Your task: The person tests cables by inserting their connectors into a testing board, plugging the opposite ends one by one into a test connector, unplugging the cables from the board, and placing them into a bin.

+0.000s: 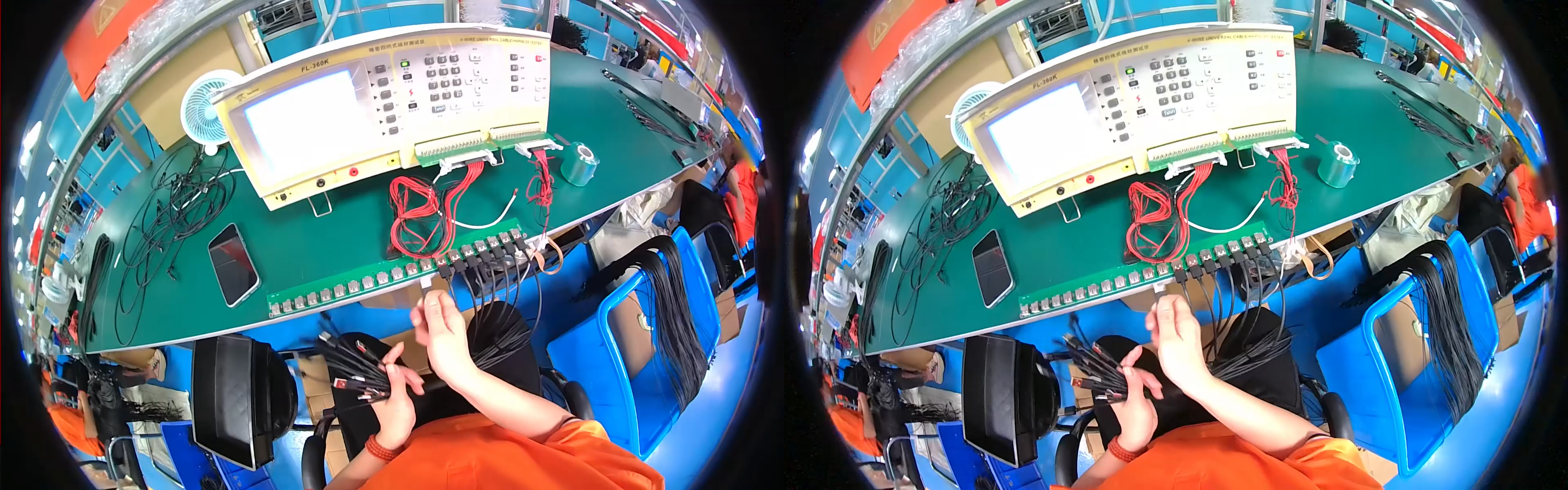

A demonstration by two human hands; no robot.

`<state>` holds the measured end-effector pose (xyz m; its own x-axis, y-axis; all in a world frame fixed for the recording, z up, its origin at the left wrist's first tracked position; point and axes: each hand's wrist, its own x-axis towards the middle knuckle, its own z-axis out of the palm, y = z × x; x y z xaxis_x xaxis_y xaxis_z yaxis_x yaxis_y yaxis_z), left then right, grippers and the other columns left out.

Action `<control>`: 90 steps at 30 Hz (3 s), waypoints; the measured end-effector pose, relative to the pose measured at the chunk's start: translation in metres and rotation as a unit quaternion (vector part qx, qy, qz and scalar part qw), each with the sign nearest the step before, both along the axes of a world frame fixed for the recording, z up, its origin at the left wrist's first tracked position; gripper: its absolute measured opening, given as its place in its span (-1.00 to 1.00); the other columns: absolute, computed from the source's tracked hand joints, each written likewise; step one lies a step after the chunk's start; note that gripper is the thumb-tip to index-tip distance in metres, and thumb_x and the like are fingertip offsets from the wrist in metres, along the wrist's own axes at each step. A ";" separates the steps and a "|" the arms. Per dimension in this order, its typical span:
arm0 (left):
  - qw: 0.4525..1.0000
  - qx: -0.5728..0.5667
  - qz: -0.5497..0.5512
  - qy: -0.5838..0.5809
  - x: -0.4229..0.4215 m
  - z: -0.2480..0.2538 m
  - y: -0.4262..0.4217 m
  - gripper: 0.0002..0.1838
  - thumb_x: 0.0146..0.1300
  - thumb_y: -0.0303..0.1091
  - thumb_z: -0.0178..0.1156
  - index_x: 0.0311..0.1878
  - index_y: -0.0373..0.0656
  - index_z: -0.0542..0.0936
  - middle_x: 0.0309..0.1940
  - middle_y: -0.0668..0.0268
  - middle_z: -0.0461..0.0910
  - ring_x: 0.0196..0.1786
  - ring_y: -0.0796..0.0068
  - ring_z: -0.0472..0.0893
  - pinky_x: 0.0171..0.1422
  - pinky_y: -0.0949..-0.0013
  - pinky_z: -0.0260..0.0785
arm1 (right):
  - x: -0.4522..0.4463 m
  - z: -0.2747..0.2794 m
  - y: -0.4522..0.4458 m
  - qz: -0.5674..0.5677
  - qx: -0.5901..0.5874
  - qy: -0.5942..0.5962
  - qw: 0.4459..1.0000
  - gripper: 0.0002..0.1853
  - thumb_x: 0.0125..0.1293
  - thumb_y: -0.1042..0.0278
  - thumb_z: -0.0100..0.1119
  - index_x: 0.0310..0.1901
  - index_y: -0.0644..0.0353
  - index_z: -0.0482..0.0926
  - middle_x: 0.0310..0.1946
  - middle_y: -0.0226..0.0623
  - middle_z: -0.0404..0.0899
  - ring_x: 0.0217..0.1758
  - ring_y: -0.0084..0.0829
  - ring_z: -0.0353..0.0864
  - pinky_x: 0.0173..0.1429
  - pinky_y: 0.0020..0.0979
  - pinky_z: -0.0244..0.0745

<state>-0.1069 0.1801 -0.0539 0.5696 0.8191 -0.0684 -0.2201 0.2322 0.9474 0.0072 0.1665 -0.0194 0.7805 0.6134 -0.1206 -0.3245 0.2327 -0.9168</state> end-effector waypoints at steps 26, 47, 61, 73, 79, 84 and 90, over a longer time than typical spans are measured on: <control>0.992 0.126 0.005 -0.002 0.013 -0.003 -0.007 -0.82 0.30 -0.43 0.00 -0.22 -0.34 0.53 -0.65 0.40 0.47 -0.63 0.71 0.40 -0.52 0.63 0.25 | -0.011 0.025 -0.049 -0.019 -0.220 -0.584 0.781 -0.71 0.04 0.41 0.19 -0.19 0.34 0.51 -0.10 -0.14 0.50 -0.13 -0.15 0.50 -0.08 -0.31 0.41; 1.000 0.011 -0.024 -0.017 -0.015 -0.002 -0.009 -0.70 0.37 -0.23 -0.16 -0.13 -0.33 0.37 -0.54 0.24 0.48 -0.63 0.59 0.43 -0.52 0.57 0.28 | 0.011 -0.002 0.008 0.005 -0.070 -0.105 0.992 -0.73 0.35 0.24 -0.09 -0.33 0.25 0.51 -0.72 -0.53 0.28 -0.65 -0.75 0.19 -0.54 -0.65 0.08; 0.997 0.025 -0.064 -0.019 -0.014 -0.005 -0.007 -0.63 0.40 -0.19 -0.22 -0.13 -0.38 0.39 -0.62 0.27 0.45 -0.59 0.55 0.42 -0.46 0.52 0.30 | 0.004 -0.004 0.016 -0.056 -0.040 -0.082 0.994 -0.71 0.36 0.23 -0.10 -0.36 0.28 0.47 -0.78 -0.51 0.27 -0.71 -0.71 0.18 -0.57 -0.64 0.05; 0.998 0.025 -0.054 -0.017 -0.011 -0.003 -0.009 -0.62 0.41 -0.17 -0.26 -0.17 -0.36 0.37 -0.62 0.28 0.45 -0.57 0.57 0.41 -0.37 0.54 0.29 | 0.000 0.013 0.031 -0.067 -0.017 0.016 0.997 -0.70 0.35 0.20 -0.11 -0.42 0.24 0.46 -0.78 -0.50 0.28 -0.72 -0.70 0.14 -0.60 -0.61 -0.03; 0.997 0.048 -0.044 -0.033 -0.018 0.009 -0.020 -0.63 0.39 -0.15 -0.21 -0.18 -0.32 0.39 -0.62 0.31 0.46 -0.54 0.58 0.44 -0.33 0.53 0.30 | 0.001 0.003 0.026 -0.046 -0.060 -0.073 0.994 -0.61 0.36 0.07 -0.13 -0.46 0.21 0.44 -0.81 -0.47 0.32 -0.76 -0.69 0.21 -0.65 -0.63 0.08; 0.991 0.103 -0.079 -0.025 -0.028 0.009 -0.026 -0.66 0.38 -0.17 -0.17 -0.19 -0.30 0.41 -0.63 0.32 0.45 -0.55 0.62 0.42 -0.36 0.53 0.30 | 0.006 0.011 0.032 -0.042 -0.049 -0.030 0.997 -0.59 0.34 0.02 -0.12 -0.50 0.18 0.43 -0.79 -0.46 0.35 -0.75 -0.68 0.24 -0.62 -0.64 0.12; 0.993 0.074 -0.080 -0.039 -0.033 0.009 -0.024 -0.68 0.38 -0.21 -0.16 -0.19 -0.31 0.43 -0.67 0.37 0.40 -0.60 0.68 0.37 -0.46 0.60 0.25 | 0.002 0.015 0.000 0.028 -0.055 -0.167 0.984 -0.62 0.34 0.11 -0.12 -0.18 0.35 0.45 -0.38 -0.17 0.58 -0.40 -0.44 0.55 -0.25 -0.46 0.42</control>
